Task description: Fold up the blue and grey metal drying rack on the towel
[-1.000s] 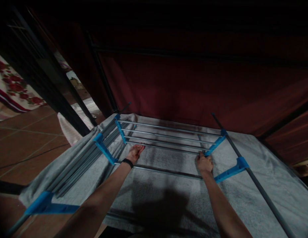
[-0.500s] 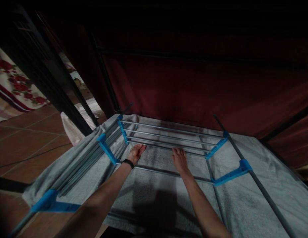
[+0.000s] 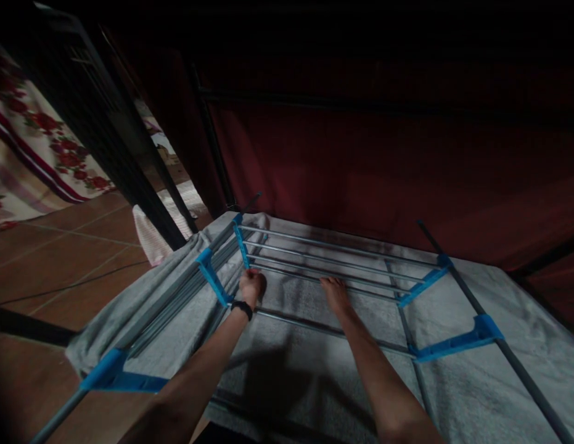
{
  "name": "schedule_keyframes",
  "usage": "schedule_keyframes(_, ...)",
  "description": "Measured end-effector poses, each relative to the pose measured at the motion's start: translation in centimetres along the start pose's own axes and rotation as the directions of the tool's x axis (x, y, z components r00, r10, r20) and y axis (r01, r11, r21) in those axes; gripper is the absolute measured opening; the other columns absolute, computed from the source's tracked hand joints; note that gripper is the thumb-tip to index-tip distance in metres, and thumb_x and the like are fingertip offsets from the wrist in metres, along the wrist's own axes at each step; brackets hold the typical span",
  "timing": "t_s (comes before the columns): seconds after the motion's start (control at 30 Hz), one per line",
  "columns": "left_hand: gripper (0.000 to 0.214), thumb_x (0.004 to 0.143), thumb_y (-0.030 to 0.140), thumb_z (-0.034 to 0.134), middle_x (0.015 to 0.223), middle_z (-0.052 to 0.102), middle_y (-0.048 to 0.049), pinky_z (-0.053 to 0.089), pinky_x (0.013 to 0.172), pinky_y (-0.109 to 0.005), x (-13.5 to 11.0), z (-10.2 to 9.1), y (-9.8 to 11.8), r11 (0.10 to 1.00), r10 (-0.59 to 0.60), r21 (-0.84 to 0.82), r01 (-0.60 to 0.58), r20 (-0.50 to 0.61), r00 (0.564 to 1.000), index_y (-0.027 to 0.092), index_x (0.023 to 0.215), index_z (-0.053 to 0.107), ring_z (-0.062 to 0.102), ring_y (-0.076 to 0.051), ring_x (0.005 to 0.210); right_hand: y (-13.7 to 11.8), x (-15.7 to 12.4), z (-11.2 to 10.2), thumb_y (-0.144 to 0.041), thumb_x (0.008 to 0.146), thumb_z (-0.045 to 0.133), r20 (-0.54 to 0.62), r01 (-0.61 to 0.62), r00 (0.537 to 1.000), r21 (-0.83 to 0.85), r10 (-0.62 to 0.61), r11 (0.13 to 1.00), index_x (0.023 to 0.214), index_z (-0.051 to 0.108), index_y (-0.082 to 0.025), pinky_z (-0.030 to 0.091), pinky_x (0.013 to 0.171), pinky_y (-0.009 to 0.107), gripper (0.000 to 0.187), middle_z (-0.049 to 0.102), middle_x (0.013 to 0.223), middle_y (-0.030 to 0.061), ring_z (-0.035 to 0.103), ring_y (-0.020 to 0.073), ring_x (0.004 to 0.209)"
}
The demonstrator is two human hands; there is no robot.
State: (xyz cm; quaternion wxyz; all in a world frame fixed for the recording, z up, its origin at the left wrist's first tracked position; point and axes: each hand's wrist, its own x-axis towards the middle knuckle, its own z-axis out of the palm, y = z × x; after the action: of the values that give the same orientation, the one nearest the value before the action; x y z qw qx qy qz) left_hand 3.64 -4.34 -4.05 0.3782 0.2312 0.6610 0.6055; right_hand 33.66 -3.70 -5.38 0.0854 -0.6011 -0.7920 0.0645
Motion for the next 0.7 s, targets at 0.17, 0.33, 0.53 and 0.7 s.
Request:
schedule_keyframes(0.17, 0.024, 0.074, 0.003, 0.059, 0.117, 0.064, -0.0128, 0.038, 0.114, -0.038, 1.7, -2.8, 1.0, 0.958, 0.192, 0.246, -0.145, -0.181, 0.965, 0.021, 0.09, 0.057, 0.049, -0.027, 0.137, 0.3, 0.1, 0.4, -0.019, 0.102, 0.043, -0.007, 0.0, 1.0, 0.014, 0.0, 1.0, 0.132, 0.069, -0.025, 0.041, 0.107, 0.033, 0.04, 0.07, 0.128, 0.0054, 0.06, 0.0217, 0.12)
schedule_keyframes(0.33, 0.015, 0.074, 0.009, 0.066, 0.1, 0.069, -0.0137, 0.047, 0.102, -0.039, 2.6, -2.3, 1.3, 0.91, 0.22, 0.385, -0.152, -0.138, 0.966, 0.021, 0.083, 0.062, 0.063, -0.031, 0.119, 0.5, -0.1, 0.8, -0.018, 0.102, 0.045, -0.007, 0.021, 1.0, 0.024, -0.021, 0.999, 0.128, 0.072, -0.024, 0.042, 0.107, 0.033, 0.038, 0.071, 0.125, 0.0064, 0.061, 0.0217, 0.119)
schedule_keyframes(0.53, 0.011, 0.075, 0.012, 0.07, 0.103, 0.072, -0.0186, 0.048, 0.098, -0.043, 3.4, -2.4, 1.4, 0.846, 0.205, 0.517, -0.131, -0.09, 0.975, 0.018, 0.085, 0.069, 0.066, -0.036, 0.114, 0.8, 0.0, 1.2, -0.016, 0.1, 0.047, -0.044, 0.037, 0.998, 0.044, -0.035, 0.998, 0.125, 0.073, -0.024, 0.043, 0.108, 0.034, 0.037, 0.072, 0.124, 0.0062, 0.063, 0.0212, 0.118)
schedule_keyframes(0.7, 0.019, 0.084, 0.017, 0.065, 0.111, 0.072, -0.0222, 0.048, 0.098, -0.044, 3.5, -2.5, 1.1, 0.783, 0.187, 0.612, -0.114, -0.056, 0.981, 0.014, 0.101, 0.073, 0.066, -0.037, 0.115, 0.8, -0.1, 1.5, -0.015, 0.098, 0.047, -0.092, 0.057, 0.995, 0.071, -0.05, 0.996, 0.122, 0.075, -0.023, 0.046, 0.106, 0.036, 0.037, 0.074, 0.119, 0.0072, 0.066, 0.0229, 0.113)
